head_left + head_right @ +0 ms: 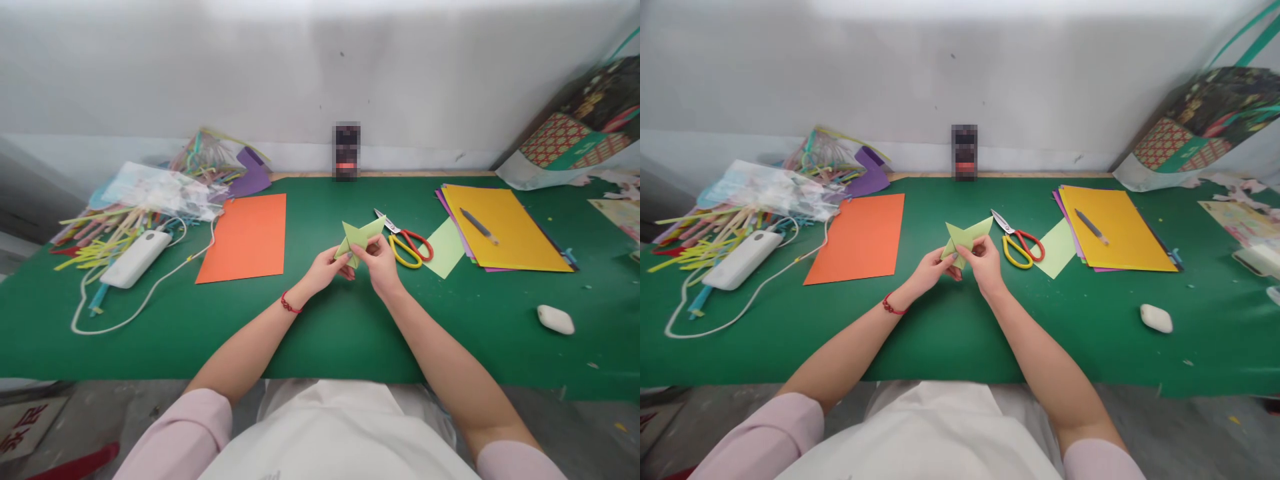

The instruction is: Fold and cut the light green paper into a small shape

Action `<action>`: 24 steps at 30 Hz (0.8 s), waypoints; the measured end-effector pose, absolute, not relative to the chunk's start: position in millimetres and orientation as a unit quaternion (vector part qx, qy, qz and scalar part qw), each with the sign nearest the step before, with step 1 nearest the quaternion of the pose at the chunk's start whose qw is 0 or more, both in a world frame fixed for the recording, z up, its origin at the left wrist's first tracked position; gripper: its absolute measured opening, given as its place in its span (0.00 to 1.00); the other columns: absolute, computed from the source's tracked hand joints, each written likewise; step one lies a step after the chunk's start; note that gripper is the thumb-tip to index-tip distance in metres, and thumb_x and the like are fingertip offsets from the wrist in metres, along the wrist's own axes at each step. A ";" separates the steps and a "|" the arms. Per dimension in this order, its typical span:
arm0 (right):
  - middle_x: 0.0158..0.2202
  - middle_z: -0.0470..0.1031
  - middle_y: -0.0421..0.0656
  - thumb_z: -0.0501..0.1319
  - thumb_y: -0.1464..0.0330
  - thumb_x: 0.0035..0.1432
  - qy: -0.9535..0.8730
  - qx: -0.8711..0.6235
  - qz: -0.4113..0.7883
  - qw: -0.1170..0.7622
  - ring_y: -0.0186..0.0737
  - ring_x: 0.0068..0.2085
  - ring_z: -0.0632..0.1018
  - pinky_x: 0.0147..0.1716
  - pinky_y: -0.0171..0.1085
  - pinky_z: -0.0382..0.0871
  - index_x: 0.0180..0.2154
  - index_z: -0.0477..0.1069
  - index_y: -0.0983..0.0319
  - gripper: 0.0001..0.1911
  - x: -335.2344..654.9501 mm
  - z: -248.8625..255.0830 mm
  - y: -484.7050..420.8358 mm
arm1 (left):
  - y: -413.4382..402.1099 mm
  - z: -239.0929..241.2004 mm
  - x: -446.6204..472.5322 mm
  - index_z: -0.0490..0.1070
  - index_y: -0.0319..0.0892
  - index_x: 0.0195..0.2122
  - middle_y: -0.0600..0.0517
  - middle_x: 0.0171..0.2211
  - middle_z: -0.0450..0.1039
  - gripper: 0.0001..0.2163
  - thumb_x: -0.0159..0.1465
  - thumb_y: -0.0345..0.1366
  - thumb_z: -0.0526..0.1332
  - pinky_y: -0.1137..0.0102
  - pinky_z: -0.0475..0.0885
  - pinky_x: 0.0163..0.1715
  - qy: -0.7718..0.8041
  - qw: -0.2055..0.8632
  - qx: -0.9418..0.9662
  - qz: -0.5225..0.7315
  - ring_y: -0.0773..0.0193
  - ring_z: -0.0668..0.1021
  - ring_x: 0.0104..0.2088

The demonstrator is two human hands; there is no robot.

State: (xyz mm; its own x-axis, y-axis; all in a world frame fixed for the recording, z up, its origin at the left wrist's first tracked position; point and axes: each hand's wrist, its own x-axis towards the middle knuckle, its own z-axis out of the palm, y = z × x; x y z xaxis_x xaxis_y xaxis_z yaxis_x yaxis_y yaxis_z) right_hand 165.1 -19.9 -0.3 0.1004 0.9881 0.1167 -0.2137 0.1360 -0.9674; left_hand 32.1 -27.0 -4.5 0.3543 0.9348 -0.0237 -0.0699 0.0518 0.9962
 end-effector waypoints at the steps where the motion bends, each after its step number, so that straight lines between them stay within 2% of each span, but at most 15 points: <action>1: 0.24 0.71 0.36 0.71 0.56 0.37 -0.451 -0.432 0.496 0.604 0.37 0.27 0.73 0.29 0.38 0.68 0.25 0.58 0.58 0.24 165.5 -0.4 -19.4 | -27.1 -3.7 31.6 0.65 0.40 0.31 0.54 0.20 0.72 0.21 0.56 0.56 0.61 0.69 0.74 0.25 0.397 0.603 0.561 0.404 0.65 0.77 0.21; 8: 0.22 0.70 0.35 0.72 0.57 0.35 -0.466 -0.429 0.510 0.582 0.36 0.25 0.71 0.26 0.37 0.66 0.24 0.58 0.58 0.25 167.2 -4.0 -16.0 | -29.3 -0.4 26.0 0.62 0.42 0.24 0.57 0.18 0.65 0.20 0.64 0.52 0.51 0.73 0.69 0.23 0.489 0.386 0.671 0.403 0.68 0.71 0.20; 14: 0.21 0.67 0.33 0.72 0.56 0.36 -0.511 -0.414 0.514 0.550 0.35 0.23 0.70 0.24 0.36 0.67 0.27 0.59 0.57 0.24 163.4 -7.9 -19.6 | -25.2 -3.4 24.3 0.64 0.42 0.28 0.57 0.21 0.65 0.19 0.63 0.54 0.52 0.76 0.66 0.15 0.456 0.411 0.640 0.462 0.70 0.70 0.19; 17: 0.22 0.69 0.33 0.72 0.57 0.38 -0.505 -0.412 0.523 0.548 0.37 0.24 0.72 0.25 0.37 0.69 0.36 0.62 0.56 0.26 159.8 -5.2 -24.8 | -25.6 -0.3 23.2 0.62 0.42 0.24 0.59 0.18 0.60 0.20 0.62 0.54 0.53 0.77 0.61 0.12 0.464 0.399 0.635 0.470 0.72 0.66 0.15; 20: 0.28 0.72 0.36 0.71 0.56 0.40 -0.498 -0.387 0.538 0.559 0.40 0.29 0.76 0.31 0.41 0.73 0.49 0.60 0.54 0.35 158.1 -0.8 -27.6 | -27.5 3.2 22.7 0.59 0.43 0.21 0.59 0.16 0.57 0.21 0.62 0.54 0.54 0.76 0.58 0.11 0.477 0.383 0.626 0.484 0.73 0.64 0.12; 22: 0.31 0.73 0.37 0.71 0.56 0.40 -0.485 -0.379 0.542 0.572 0.39 0.31 0.77 0.33 0.41 0.74 0.52 0.59 0.52 0.38 158.7 0.7 -26.5 | -28.4 4.9 22.6 0.58 0.43 0.20 0.60 0.15 0.56 0.21 0.62 0.53 0.54 0.76 0.57 0.11 0.487 0.374 0.608 0.503 0.73 0.63 0.12; 24: 0.31 0.73 0.36 0.70 0.54 0.39 -0.462 -0.389 0.555 0.572 0.37 0.30 0.76 0.29 0.38 0.74 0.49 0.61 0.53 0.36 160.4 0.2 -23.9 | -28.6 6.2 22.2 0.58 0.43 0.21 0.59 0.15 0.56 0.21 0.62 0.54 0.54 0.75 0.57 0.11 0.500 0.362 0.588 0.523 0.73 0.64 0.12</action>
State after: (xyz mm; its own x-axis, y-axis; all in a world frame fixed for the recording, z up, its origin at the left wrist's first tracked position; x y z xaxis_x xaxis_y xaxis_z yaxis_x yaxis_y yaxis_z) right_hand 160.4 -23.9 0.2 -0.0430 0.9945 0.0960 -0.2751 0.0806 -0.9580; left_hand 22.2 -28.6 6.2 -0.0462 0.9664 0.2527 0.2090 -0.2380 0.9485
